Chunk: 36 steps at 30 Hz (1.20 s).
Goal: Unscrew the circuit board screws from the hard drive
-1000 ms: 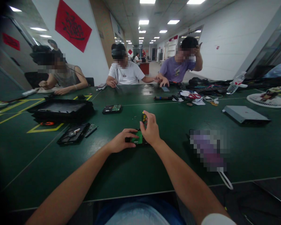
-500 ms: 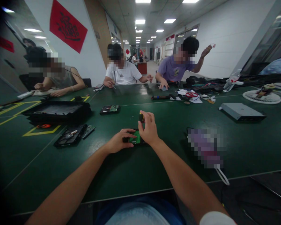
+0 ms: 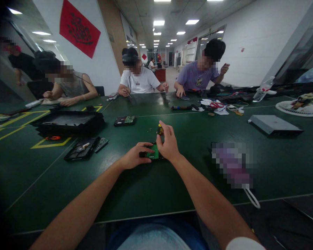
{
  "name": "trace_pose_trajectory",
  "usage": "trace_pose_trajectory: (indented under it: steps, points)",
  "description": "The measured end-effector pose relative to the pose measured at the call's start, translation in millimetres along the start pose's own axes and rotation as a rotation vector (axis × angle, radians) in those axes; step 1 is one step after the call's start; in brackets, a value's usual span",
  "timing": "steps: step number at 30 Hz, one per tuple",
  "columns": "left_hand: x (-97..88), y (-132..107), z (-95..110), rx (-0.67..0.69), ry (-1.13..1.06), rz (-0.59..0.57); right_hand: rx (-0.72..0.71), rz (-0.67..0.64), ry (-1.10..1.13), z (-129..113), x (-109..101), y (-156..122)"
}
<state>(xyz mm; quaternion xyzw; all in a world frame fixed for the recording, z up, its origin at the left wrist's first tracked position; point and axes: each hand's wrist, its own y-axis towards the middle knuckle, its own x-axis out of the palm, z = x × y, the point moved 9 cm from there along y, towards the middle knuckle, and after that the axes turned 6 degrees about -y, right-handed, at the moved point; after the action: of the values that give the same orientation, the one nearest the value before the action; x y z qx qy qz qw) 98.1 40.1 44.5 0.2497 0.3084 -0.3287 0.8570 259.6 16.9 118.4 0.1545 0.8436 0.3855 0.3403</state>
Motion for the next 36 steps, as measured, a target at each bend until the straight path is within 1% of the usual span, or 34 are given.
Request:
trace_pose_trajectory:
  steps: [5,8,12,18,26,31,36]
  points:
    - [-0.5,-0.9,3.4,0.001,-0.008,0.003,0.006,0.027,-0.041,6.6,-2.9,0.5]
    - [-2.1,-1.2,6.1,-0.007,-0.030,0.018,0.012,0.016,-0.028,8.8,-2.2,0.1]
    - [-1.9,-1.0,5.9,-0.007,-0.041,0.020,-0.001,-0.005,0.010,6.1,0.2,-1.2]
    - [-0.7,-1.0,2.3,0.007,-0.040,0.018,-0.015,0.008,-0.101,4.4,-4.9,1.4]
    - [-1.2,-1.3,4.0,0.016,-0.039,0.008,-0.012,0.012,-0.052,1.4,-4.1,0.9]
    - [-1.7,-1.4,3.1,0.026,-0.025,0.006,-0.019,0.030,-0.101,3.0,-5.5,0.6]
    - [-0.6,-0.6,1.3,0.012,0.003,-0.018,-0.030,0.004,-0.108,0.0,-4.6,1.3]
